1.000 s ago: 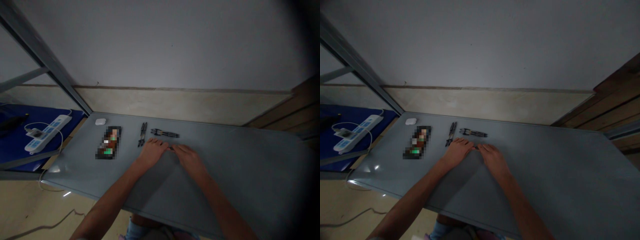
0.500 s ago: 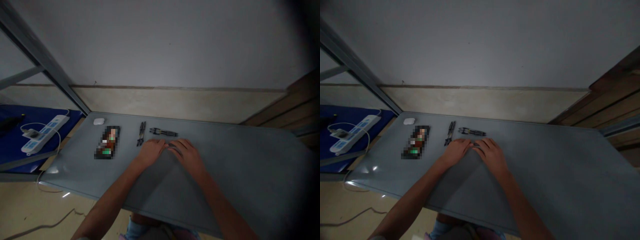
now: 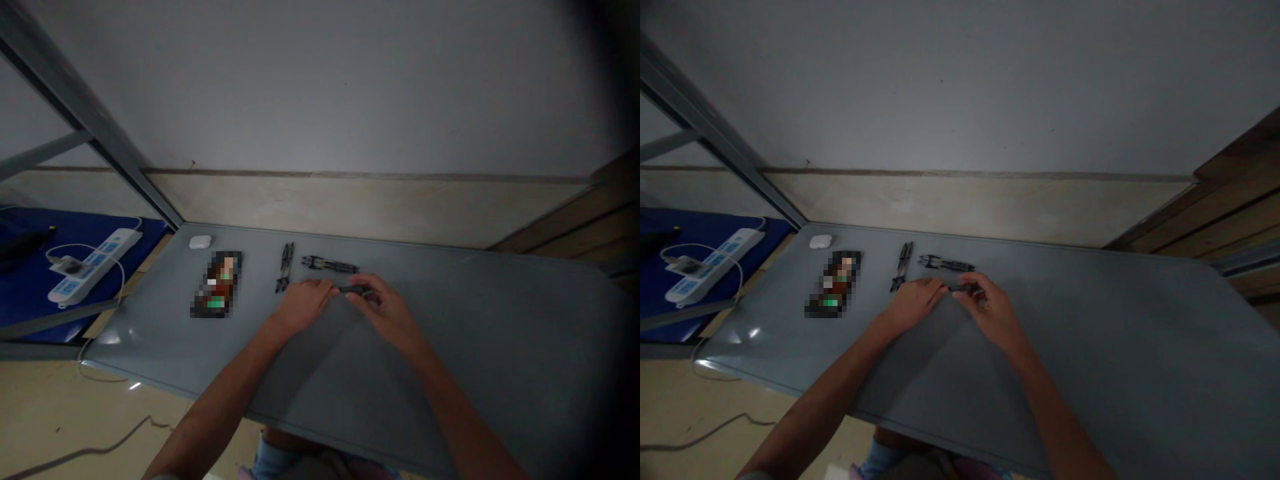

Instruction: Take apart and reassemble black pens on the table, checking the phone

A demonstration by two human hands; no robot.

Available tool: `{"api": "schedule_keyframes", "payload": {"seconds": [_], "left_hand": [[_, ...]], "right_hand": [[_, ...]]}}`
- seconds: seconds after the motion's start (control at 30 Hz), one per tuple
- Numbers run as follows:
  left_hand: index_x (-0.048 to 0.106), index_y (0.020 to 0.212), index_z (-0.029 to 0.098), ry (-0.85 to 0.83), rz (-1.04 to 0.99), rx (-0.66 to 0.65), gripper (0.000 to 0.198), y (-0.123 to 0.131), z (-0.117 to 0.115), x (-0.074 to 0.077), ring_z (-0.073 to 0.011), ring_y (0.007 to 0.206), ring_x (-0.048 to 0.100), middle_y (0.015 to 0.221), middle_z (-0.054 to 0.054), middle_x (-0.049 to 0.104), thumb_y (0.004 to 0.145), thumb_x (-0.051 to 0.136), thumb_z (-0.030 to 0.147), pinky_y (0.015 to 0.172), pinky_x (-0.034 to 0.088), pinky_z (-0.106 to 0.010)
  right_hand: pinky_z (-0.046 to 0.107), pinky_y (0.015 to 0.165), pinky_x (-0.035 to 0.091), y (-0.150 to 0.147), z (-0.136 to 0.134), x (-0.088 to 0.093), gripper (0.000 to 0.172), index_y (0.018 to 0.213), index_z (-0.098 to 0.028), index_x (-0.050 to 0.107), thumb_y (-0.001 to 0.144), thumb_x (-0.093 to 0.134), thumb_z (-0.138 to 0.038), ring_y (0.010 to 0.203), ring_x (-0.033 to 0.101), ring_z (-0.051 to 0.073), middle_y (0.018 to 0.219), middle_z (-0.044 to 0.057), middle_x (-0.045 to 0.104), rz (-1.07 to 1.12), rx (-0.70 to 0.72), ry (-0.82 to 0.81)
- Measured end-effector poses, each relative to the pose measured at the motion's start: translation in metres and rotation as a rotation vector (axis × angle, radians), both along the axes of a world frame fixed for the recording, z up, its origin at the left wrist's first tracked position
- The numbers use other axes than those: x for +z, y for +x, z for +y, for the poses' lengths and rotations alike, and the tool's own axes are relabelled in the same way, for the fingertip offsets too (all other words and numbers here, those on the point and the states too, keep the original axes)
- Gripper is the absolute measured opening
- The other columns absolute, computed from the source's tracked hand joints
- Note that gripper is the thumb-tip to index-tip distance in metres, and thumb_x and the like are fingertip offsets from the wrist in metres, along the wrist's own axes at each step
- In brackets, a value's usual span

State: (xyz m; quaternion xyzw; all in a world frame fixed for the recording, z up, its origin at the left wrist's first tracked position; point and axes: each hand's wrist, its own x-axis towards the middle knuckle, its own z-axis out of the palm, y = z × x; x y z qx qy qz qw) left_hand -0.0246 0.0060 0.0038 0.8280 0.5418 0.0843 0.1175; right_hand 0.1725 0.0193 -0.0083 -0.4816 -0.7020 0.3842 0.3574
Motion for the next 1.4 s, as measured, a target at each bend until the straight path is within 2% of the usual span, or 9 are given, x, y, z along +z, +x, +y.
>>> {"api": "schedule_keyframes", "payload": {"seconds": [0.13, 0.37, 0.53, 0.7, 0.87, 1.03, 1.1, 1.27, 1.4], "left_hand": [[0.057, 0.112, 0.02, -0.001, -0.016, -0.045, 0.045, 0.001, -0.002, 0.0, -0.0199, 0.089, 0.067, 0.097, -0.008, 0.07, 0.1, 0.025, 0.05, 0.077, 0.05, -0.029], [0.056, 0.117, 0.022, 0.03, 0.021, -0.033, 0.039, 0.0, 0.001, -0.003, -0.0194, 0.091, 0.067, 0.101, -0.006, 0.068, 0.101, 0.027, 0.043, 0.079, 0.05, -0.03], [0.057, 0.108, 0.016, 0.09, 0.021, -0.126, 0.033, 0.006, 0.0, -0.009, -0.0207, 0.099, 0.064, 0.102, -0.008, 0.067, 0.102, 0.03, 0.034, 0.088, 0.049, -0.033], [0.054, 0.113, 0.016, 0.03, 0.008, -0.073, 0.037, 0.007, -0.003, -0.008, -0.0211, 0.091, 0.067, 0.1, -0.009, 0.068, 0.102, 0.027, 0.038, 0.079, 0.052, -0.033], [0.052, 0.121, 0.02, 0.029, 0.004, -0.063, 0.038, 0.003, -0.001, -0.007, -0.0203, 0.093, 0.067, 0.104, -0.007, 0.069, 0.102, 0.027, 0.041, 0.078, 0.052, -0.031], [0.055, 0.113, 0.017, 0.027, 0.032, -0.074, 0.036, 0.006, -0.001, -0.008, -0.0211, 0.098, 0.067, 0.104, -0.01, 0.069, 0.102, 0.028, 0.038, 0.08, 0.051, -0.031], [0.055, 0.113, 0.017, 0.01, 0.037, -0.056, 0.038, 0.008, -0.002, -0.007, -0.0214, 0.091, 0.068, 0.1, -0.01, 0.07, 0.102, 0.027, 0.041, 0.075, 0.052, -0.031], [0.054, 0.117, 0.021, 0.014, 0.018, -0.027, 0.044, 0.007, -0.004, -0.003, -0.0227, 0.084, 0.07, 0.096, -0.007, 0.072, 0.1, 0.024, 0.049, 0.068, 0.051, -0.03], [0.056, 0.118, 0.023, -0.017, -0.005, -0.012, 0.047, 0.004, -0.003, -0.001, -0.0218, 0.079, 0.07, 0.092, -0.007, 0.073, 0.1, 0.024, 0.051, 0.068, 0.05, -0.029]], "right_hand": [[0.027, 0.056, 0.047, -0.002, -0.002, 0.002, 0.033, 0.084, -0.02, 0.066, 0.095, 0.046, -0.045, 0.058, 0.059, 0.016, 0.063, 0.001, 0.063, -0.053, -0.002, -0.029], [0.032, 0.076, 0.053, -0.005, -0.002, 0.006, 0.024, 0.107, -0.023, 0.066, 0.087, 0.06, -0.035, 0.089, 0.068, 0.02, 0.105, 0.007, 0.071, -0.029, 0.039, 0.027], [0.029, 0.059, 0.051, -0.005, -0.002, 0.003, 0.033, 0.09, -0.019, 0.069, 0.095, 0.046, -0.043, 0.06, 0.063, 0.018, 0.066, 0.003, 0.067, -0.079, -0.005, -0.045], [0.034, 0.079, 0.055, -0.002, 0.001, -0.002, 0.022, 0.105, -0.022, 0.066, 0.089, 0.056, -0.033, 0.088, 0.069, 0.02, 0.1, 0.007, 0.073, 0.002, 0.019, 0.038], [0.036, 0.087, 0.054, -0.003, 0.001, -0.003, 0.025, 0.109, -0.023, 0.066, 0.087, 0.06, -0.033, 0.096, 0.068, 0.021, 0.11, 0.008, 0.071, 0.043, 0.087, 0.037], [0.028, 0.059, 0.053, -0.002, 0.001, -0.001, 0.031, 0.096, -0.02, 0.069, 0.093, 0.049, -0.043, 0.061, 0.064, 0.017, 0.07, 0.003, 0.068, -0.018, 0.035, -0.046], [0.027, 0.057, 0.052, -0.002, 0.001, 0.0, 0.031, 0.089, -0.02, 0.069, 0.092, 0.049, -0.043, 0.058, 0.063, 0.016, 0.064, 0.001, 0.066, -0.031, 0.048, -0.06], [0.034, 0.077, 0.056, -0.004, 0.0, -0.002, 0.023, 0.101, -0.022, 0.07, 0.09, 0.054, -0.035, 0.083, 0.07, 0.02, 0.093, 0.005, 0.075, 0.017, 0.075, -0.037], [0.037, 0.081, 0.056, -0.005, -0.001, -0.005, 0.022, 0.103, -0.023, 0.071, 0.091, 0.055, -0.033, 0.089, 0.07, 0.022, 0.097, 0.006, 0.075, -0.009, 0.085, 0.049]]}}
